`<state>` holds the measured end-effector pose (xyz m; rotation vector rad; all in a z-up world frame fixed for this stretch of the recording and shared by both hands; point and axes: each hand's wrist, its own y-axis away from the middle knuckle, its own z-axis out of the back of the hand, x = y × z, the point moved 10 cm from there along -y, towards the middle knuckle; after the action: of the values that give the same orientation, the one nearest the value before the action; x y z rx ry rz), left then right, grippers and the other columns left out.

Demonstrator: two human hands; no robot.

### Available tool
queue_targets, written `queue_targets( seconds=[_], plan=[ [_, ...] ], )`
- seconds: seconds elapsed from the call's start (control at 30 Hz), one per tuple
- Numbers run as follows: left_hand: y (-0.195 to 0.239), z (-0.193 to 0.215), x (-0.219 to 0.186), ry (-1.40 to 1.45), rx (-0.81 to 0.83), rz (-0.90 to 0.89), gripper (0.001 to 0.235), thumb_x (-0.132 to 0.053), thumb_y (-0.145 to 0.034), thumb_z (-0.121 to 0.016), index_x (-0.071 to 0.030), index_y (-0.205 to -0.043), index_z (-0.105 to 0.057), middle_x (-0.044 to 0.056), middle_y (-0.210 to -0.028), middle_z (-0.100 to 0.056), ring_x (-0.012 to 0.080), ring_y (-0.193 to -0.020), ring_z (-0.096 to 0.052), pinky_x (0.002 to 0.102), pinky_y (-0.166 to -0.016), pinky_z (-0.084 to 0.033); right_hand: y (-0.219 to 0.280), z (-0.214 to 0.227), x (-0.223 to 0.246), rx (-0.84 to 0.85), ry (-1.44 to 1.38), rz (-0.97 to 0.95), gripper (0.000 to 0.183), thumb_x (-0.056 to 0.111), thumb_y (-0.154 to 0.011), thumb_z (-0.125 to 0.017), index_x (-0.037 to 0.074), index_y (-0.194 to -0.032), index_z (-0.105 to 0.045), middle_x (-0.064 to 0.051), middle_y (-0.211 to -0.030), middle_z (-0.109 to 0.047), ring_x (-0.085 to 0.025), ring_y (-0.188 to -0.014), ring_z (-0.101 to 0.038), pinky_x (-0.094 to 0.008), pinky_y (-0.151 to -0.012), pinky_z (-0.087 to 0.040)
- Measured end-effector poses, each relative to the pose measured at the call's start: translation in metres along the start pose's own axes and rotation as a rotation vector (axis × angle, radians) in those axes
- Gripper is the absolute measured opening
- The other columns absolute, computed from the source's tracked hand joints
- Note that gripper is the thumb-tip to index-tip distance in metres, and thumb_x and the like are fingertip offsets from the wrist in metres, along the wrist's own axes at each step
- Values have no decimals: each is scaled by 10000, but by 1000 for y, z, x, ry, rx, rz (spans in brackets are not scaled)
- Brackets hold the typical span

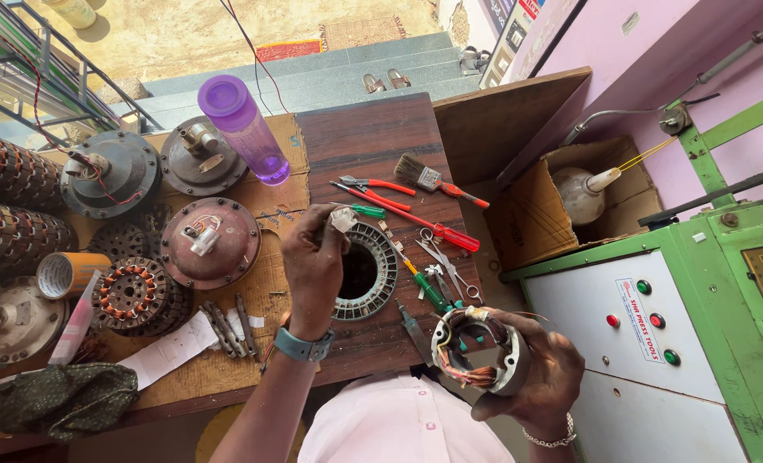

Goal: The person works on a motor stator at a cluttered workbench, using pliers and a wrench to adjust and trim internal copper windings. They repeatedly rotate the stator, pull and cut wires, and inspect the interior while handling various tools.

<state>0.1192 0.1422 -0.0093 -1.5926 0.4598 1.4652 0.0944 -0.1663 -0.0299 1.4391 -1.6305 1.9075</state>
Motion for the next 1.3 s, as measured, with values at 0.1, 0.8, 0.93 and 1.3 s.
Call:
queue_targets(
  seconds=[0.1,0.8,0.93,1.3],
  plan=[
    [7,10,-44,-530,-47,-456,411,134,-802,-520,14,-1173,-651,118,-986,-732,241,-836,-664,346,-727,-551,-5,11,-8,-76,187,-3,1081,414,-716,-908,198,-1593,-314,-278,-1410,-589,-332,-1314,-643,-431,-1102,-575],
    [64,-46,-80,113,679,-252,301,-357,-897,-780,-151,-1116,-765,68,-1275,-624,274,-1220,-547,431,-1080,-468,-16,11,-49,-152,-36,-234,1225,466,-688,-927,172,-1626,-196,-273,-1321,-618,-328,-1213,-655,-435,-1011,-588],
    [65,-53,-83,166,822,-311,215,-304,-910,-776,-133,-1022,-711,107,-1387,-595,310,-1370,-499,475,-1183,-395,-18,0,-50,-65,-36,-255,1216,462,-714,-923,190,-1626,-165,-279,-1334,-616,-329,-1226,-658,-439,-1031,-589],
    [58,-56,-36,288,798,-308,196,-291,-946,-706,-101,-908,-683,93,-1122,-779,191,-952,-745,323,-816,-586,4,-18,-57,-68,-18,-363,1262,474,-641,-920,120,-1607,-190,-269,-1346,-584,-317,-1240,-628,-444,-1029,-575]
  ],
)
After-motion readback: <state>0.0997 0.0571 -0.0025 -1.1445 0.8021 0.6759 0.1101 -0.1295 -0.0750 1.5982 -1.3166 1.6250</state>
